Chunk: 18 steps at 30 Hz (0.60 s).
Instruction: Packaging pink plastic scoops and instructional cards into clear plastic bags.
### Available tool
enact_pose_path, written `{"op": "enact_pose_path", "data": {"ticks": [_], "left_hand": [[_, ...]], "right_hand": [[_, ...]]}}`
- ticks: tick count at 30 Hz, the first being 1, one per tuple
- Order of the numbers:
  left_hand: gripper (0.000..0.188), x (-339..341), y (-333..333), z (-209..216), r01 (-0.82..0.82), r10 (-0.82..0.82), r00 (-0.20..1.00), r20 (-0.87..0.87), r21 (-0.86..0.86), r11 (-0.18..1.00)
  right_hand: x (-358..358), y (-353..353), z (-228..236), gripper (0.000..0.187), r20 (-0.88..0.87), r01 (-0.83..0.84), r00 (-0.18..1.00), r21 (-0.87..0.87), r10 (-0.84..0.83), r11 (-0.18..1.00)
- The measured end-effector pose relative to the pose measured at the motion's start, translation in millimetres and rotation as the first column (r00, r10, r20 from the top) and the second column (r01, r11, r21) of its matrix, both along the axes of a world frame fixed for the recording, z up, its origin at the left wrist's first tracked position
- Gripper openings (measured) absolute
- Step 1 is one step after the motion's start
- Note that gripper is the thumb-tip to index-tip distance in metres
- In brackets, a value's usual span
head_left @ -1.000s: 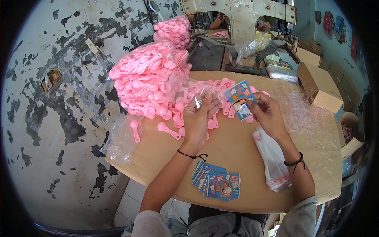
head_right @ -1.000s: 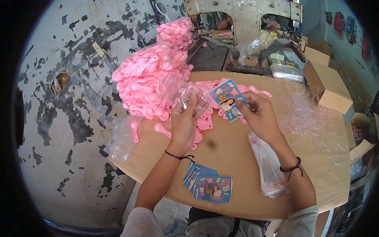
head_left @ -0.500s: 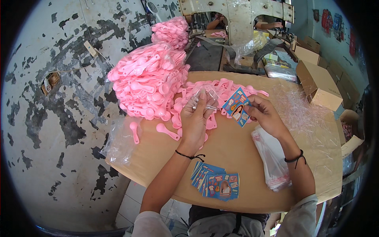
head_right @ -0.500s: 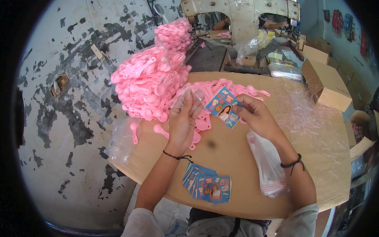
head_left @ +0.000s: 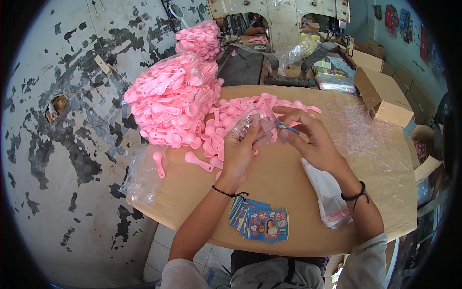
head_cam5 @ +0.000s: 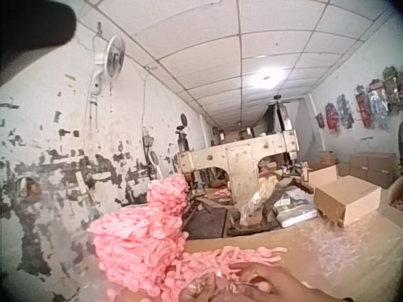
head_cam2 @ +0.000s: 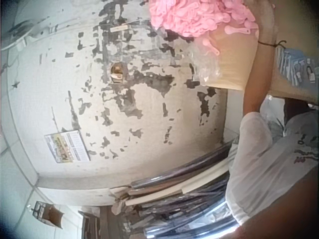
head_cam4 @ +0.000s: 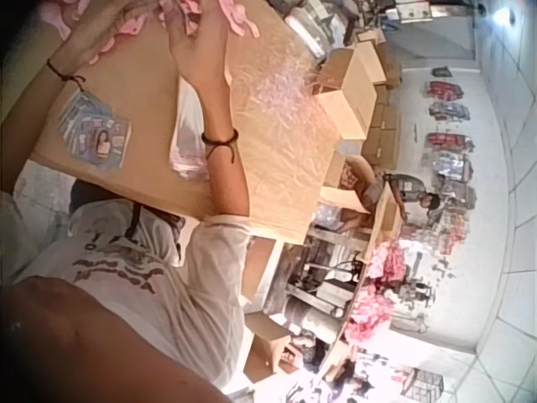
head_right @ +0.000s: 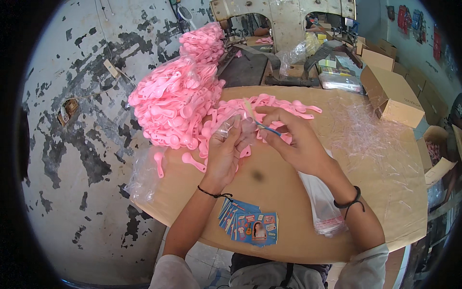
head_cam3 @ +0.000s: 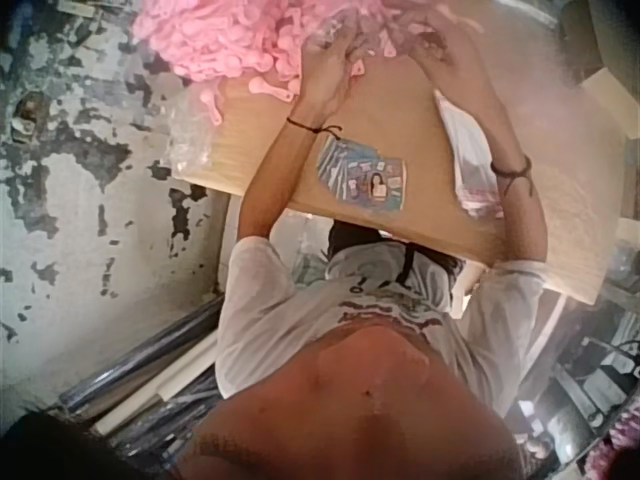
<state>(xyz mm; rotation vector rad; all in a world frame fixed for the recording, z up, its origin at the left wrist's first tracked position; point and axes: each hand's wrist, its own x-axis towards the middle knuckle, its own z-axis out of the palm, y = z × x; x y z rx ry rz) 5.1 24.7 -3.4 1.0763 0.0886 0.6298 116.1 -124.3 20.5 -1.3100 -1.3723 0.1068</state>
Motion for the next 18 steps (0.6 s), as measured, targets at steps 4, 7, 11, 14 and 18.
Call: {"op": "enact_pose_path", "data": {"ticks": [4, 7, 11, 14, 18], "left_hand": [[0.031, -4, -4, 5, 0.016, -0.016, 1.000, 0.011, -0.016, 1.000], [0.032, -3, -5, 6, -0.043, 0.043, 0.999, 0.007, 0.001, 0.999], [0.031, -1, -3, 2, -0.019, 0.020, 0.999, -0.027, 0.025, 1.000], [0.031, 1, -5, 0, -0.001, 0.000, 1.000, 0.020, 0.057, 0.998], [0.030, 0, -4, -1, -0.035, 0.036, 0.999, -0.014, 0.066, 0.997]], "right_hand": [[-10, -7, 21, 0.028, -0.070, 0.330, 0.935, -0.197, -0.349, 0.923], [8, -11, 14, 0.022, 0.258, 0.328, 0.917, -0.052, -0.305, 0.943], [-2, -3, 12, 0.016, 0.037, 0.219, 0.976, -0.150, -0.216, 0.964], [-4, 3, 3, 0.018, 0.180, 0.231, 0.956, 0.034, -0.233, 0.972], [-1, 0, 6, 0.018, 0.176, 0.221, 0.962, -0.057, -0.208, 0.974]]}}
